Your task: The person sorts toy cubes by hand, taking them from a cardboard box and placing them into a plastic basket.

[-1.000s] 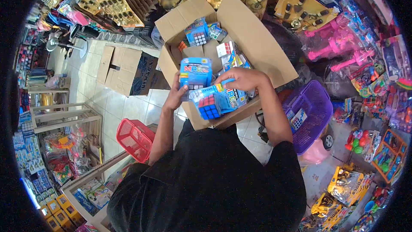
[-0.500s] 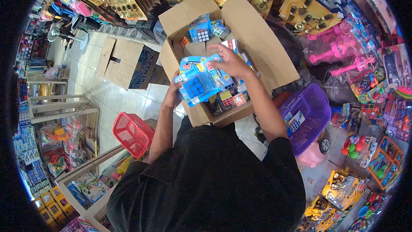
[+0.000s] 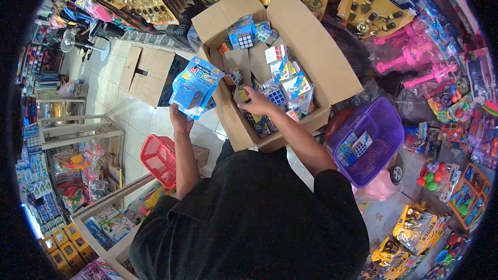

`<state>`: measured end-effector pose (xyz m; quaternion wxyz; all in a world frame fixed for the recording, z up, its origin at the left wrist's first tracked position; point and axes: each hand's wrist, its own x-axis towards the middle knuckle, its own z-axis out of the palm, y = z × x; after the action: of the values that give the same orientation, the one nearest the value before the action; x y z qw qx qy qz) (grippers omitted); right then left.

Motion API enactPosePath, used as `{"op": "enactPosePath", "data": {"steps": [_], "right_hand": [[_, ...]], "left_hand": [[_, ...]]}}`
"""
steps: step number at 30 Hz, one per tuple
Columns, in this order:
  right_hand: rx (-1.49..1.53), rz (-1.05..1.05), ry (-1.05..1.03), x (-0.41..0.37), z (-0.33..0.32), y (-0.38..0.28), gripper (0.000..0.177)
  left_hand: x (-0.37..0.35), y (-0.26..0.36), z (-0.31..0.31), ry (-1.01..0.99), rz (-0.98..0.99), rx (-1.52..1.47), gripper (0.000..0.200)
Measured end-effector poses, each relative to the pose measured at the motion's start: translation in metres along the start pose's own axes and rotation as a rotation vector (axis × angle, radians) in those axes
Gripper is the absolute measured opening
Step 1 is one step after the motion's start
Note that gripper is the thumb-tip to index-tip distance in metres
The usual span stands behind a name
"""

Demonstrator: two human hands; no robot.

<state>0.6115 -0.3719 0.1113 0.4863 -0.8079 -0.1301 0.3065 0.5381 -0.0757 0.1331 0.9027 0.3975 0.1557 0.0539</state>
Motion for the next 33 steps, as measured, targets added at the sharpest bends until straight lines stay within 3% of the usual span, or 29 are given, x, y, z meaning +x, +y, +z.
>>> {"op": "enactPosePath", "data": {"steps": [4, 5, 8, 9, 12, 13, 18, 19, 22, 23, 26, 27, 33], "right_hand": [[-0.068, 0.156, 0.006, 0.021, 0.021, -0.005, 0.078], [-0.08, 0.205, 0.057, 0.019, 0.023, -0.01, 0.07], [-0.091, 0.093, 0.126, 0.024, 0.027, 0.0, 0.052], [-0.053, 0.051, 0.211, 0.026, 0.03, 0.0, 0.037], [-0.138, 0.034, 0.319, 0.021, 0.011, 0.008, 0.029], [-0.083, -0.065, 0.46, 0.016, 0.006, 0.01, 0.023], [0.188, -0.176, 0.671, -0.026, -0.047, -0.003, 0.025], [0.152, -0.287, 0.707, -0.028, -0.056, 0.001, 0.026], [0.363, -0.164, 0.757, -0.063, -0.08, -0.021, 0.03], [0.446, -0.211, 0.781, -0.069, -0.083, -0.023, 0.029], [0.614, -0.236, 0.706, -0.109, -0.081, -0.077, 0.028], [0.692, -0.337, 0.517, -0.107, -0.083, -0.063, 0.028], [0.758, -0.288, 0.304, -0.147, -0.049, -0.102, 0.025]], "left_hand": [[-0.007, -0.007, 0.008, 0.028, 0.028, 0.018, 0.059], [-0.01, -0.009, 0.01, 0.027, 0.022, 0.014, 0.059], [-0.015, -0.016, 0.008, 0.066, 0.018, 0.013, 0.058], [-0.017, -0.017, 0.007, 0.081, 0.012, 0.009, 0.058], [-0.026, -0.017, 0.003, 0.083, 0.011, 0.009, 0.058], [-0.028, -0.016, 0.004, 0.073, 0.016, 0.01, 0.057], [-0.037, -0.01, 0.013, 0.083, 0.056, -0.02, 0.058], [-0.039, -0.009, 0.014, 0.081, 0.053, -0.022, 0.058], [-0.033, -0.015, 0.012, 0.024, 0.083, 0.016, 0.057], [-0.03, -0.018, 0.013, -0.004, 0.076, 0.027, 0.057], [-0.037, -0.028, 0.036, -0.065, 0.073, 0.077, 0.056], [-0.04, -0.033, 0.041, -0.104, 0.053, 0.113, 0.056], [-0.101, -0.044, 0.091, -0.256, -0.056, 0.172, 0.055]]}}
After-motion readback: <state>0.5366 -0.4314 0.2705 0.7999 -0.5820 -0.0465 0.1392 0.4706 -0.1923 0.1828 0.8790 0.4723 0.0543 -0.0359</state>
